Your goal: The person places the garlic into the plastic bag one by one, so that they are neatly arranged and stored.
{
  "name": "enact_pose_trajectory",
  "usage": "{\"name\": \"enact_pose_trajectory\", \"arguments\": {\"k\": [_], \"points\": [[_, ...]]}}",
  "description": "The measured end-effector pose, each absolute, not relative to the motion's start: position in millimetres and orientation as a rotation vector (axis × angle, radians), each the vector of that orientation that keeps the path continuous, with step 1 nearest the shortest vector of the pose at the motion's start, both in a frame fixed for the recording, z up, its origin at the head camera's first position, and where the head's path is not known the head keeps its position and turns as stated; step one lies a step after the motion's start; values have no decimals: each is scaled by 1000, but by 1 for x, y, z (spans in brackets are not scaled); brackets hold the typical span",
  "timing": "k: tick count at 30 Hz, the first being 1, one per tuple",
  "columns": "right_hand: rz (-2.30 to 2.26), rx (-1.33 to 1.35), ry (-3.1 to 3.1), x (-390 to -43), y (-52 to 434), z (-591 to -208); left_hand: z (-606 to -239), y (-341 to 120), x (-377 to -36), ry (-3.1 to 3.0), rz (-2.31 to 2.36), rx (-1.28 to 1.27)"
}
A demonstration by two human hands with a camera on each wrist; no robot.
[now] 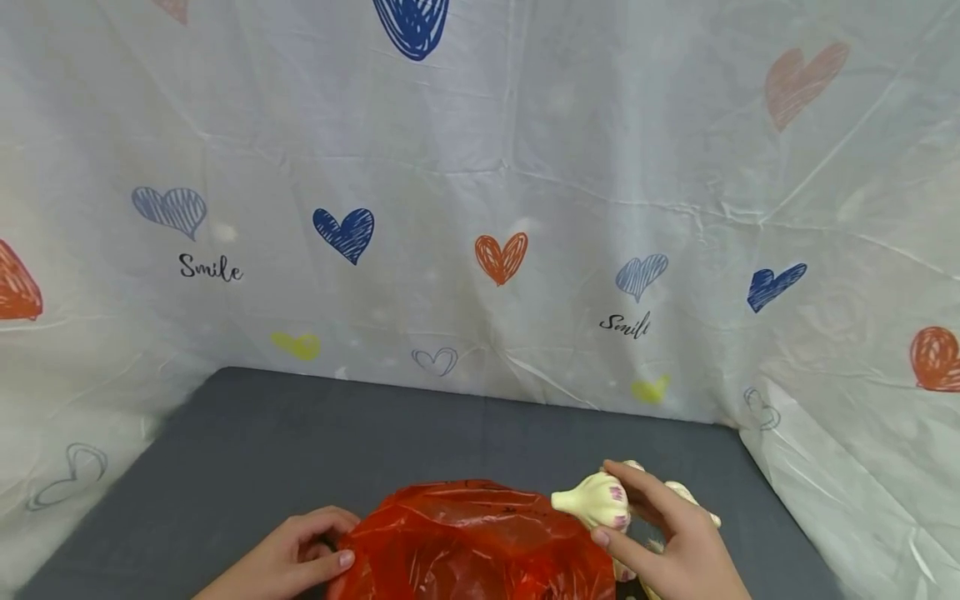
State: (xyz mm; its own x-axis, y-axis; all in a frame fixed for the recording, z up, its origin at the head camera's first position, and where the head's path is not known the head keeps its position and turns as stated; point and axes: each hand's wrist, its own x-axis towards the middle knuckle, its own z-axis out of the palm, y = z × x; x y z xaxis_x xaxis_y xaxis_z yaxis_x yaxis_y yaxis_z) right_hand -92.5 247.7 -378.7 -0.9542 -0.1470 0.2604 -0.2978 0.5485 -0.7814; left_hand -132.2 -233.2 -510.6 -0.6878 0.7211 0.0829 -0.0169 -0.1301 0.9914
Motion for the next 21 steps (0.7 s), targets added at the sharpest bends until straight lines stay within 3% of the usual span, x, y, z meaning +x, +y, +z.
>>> {"name": "enact_pose_trajectory", "arguments": {"k": [10,21], "points": [[1379,554,-2563,-90,239,-388,-513,-234,-133,1743,1851,858],[1454,564,-2607,-92,231,-390,-516,-234,-137,1727,1856,870]]}}
